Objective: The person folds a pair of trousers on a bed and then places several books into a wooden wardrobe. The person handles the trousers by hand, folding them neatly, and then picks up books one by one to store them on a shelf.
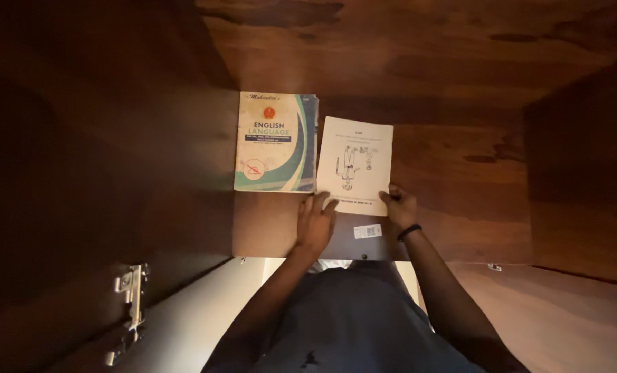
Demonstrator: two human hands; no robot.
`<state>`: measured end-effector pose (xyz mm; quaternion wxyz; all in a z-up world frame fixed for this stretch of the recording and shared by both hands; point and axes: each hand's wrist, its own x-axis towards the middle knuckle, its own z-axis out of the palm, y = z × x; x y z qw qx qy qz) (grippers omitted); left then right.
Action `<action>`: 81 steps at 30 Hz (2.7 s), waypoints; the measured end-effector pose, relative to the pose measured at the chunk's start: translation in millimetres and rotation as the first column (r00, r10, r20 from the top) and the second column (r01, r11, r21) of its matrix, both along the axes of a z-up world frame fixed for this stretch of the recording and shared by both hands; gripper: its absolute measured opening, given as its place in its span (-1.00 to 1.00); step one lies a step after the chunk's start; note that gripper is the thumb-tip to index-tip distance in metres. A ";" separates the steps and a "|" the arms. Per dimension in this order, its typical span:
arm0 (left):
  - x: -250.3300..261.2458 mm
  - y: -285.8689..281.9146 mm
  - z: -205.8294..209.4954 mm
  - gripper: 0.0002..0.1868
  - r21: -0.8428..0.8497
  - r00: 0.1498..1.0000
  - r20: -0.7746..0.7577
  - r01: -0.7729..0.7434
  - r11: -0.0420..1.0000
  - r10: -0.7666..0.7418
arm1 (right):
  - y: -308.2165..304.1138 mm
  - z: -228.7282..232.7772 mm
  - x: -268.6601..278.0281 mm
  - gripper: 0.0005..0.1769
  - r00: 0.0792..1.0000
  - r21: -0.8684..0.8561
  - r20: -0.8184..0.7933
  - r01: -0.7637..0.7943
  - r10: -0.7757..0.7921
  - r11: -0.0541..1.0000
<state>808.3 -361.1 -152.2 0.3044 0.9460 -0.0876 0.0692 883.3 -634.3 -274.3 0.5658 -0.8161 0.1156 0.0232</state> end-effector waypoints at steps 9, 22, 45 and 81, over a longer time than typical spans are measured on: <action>29.2 0.6 -41.5 -0.74 0.057 0.989 0.142 -0.060 0.997 0.051 | 15.1 3.1 44.8 -0.47 0.993 0.028 0.111 0.039 -0.042 0.999; 13.4 -18.4 -27.0 -0.74 0.133 0.983 0.169 -0.101 0.986 0.078 | 33.9 33.5 57.1 -0.56 0.982 -0.323 0.188 0.057 0.006 0.945; -47.8 -54.9 -15.8 -0.54 -0.006 0.929 0.191 -0.323 0.946 0.318 | 19.6 80.0 12.3 -0.12 0.778 -0.561 0.386 -0.229 0.496 0.796; -492.2 -73.9 -7.2 -0.66 -0.210 0.499 -0.507 -0.862 0.461 0.703 | 100.7 77.7 -312.4 -0.44 0.306 -0.660 0.135 -0.682 0.942 0.316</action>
